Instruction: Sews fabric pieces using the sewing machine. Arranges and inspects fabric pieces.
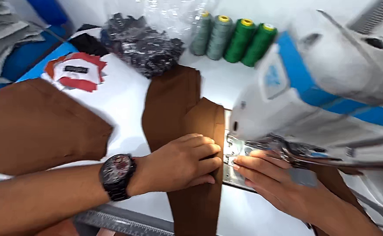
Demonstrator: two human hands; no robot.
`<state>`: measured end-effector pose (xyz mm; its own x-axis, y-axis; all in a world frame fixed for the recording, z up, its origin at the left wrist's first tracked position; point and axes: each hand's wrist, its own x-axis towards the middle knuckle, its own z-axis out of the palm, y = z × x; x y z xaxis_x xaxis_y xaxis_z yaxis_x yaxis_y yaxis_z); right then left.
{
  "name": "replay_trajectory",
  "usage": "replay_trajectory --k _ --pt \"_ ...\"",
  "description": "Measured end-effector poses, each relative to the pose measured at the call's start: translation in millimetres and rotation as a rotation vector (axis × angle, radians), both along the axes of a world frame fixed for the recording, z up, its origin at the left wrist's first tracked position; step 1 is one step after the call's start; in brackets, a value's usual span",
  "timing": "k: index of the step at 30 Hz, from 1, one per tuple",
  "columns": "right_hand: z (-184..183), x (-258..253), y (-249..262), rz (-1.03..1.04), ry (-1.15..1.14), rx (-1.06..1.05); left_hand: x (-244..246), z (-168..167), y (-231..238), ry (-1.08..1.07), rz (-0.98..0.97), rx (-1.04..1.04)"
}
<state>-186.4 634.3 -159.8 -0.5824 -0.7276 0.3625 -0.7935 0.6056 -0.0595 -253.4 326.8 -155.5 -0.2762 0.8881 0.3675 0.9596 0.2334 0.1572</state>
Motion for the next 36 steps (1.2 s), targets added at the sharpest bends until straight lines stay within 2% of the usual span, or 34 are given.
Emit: replay_trajectory --k 8,11,14,20,36 --pt "12 -9 -2 0.048 -0.09 0.056 1 0 1 -0.085 -0.014 -0.001" --pt "6 -11 0 0.054 -0.068 0.004 1 -1 -1 -0.093 -0.011 0.031" --pt "0 -7 -1 0.051 -0.015 -0.038 1 0 -1 -0.063 -0.008 0.017" --pt "6 -1 -6 -0.022 -0.019 0.049 0 0 1 -0.012 -0.006 0.037" --pt "4 -5 -12 0.019 -0.025 0.069 0 -1 1 0.013 -0.02 0.031"
